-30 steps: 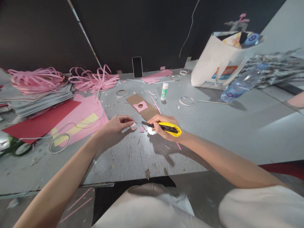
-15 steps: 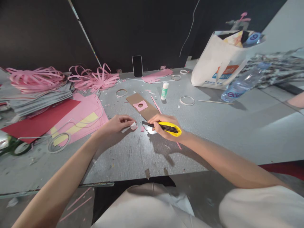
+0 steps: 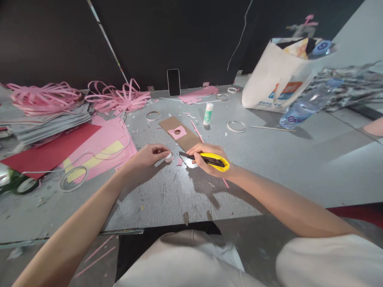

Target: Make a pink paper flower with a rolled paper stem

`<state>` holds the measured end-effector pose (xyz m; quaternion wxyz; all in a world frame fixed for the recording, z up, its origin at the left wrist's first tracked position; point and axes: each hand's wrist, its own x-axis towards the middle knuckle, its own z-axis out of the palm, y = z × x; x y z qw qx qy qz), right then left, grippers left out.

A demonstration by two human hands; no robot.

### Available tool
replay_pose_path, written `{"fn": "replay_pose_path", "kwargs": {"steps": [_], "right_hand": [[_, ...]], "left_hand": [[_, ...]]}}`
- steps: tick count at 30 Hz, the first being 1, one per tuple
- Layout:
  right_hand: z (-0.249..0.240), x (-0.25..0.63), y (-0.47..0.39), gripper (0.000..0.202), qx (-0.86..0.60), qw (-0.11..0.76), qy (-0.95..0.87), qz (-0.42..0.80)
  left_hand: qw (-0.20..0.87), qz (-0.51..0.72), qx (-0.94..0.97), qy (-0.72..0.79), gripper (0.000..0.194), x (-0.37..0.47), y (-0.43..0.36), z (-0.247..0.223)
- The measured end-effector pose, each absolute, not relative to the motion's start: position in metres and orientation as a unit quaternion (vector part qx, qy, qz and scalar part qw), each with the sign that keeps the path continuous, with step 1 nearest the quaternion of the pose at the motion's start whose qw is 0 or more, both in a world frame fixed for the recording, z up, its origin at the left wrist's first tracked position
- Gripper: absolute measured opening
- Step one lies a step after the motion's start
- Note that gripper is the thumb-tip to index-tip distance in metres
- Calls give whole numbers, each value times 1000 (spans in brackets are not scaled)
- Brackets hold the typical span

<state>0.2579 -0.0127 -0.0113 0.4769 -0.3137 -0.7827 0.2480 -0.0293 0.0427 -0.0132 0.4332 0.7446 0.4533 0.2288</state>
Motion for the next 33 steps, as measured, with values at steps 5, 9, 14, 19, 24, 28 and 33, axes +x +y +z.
{"fn": "replay_pose_path", "kwargs": {"steps": [5, 9, 14, 19, 24, 28, 33], "right_hand": [[-11, 259, -13, 22, -316, 471, -785, 251], [-12, 259, -12, 22, -313, 473, -783, 255], [-12, 260, -12, 21, -319, 469, -783, 254], [-11, 260, -13, 22, -317, 471, -783, 255], [-12, 259, -13, 21, -317, 470, -780, 263], [-12, 260, -12, 21, -313, 472, -784, 255], [-11, 260, -13, 22, -316, 470, -786, 248]], "left_hand": [[422, 222, 747, 464, 25, -28, 41, -12], [416, 208, 751, 469, 26, -28, 39, -9], [405, 205, 754, 475, 26, -27, 38, -7], [389, 204, 766, 469, 27, -27, 37, -9], [360, 208, 771, 483, 27, -24, 35, -8], [360, 209, 774, 477, 25, -24, 35, -7], [362, 211, 779, 466, 25, -26, 36, -8]]}}
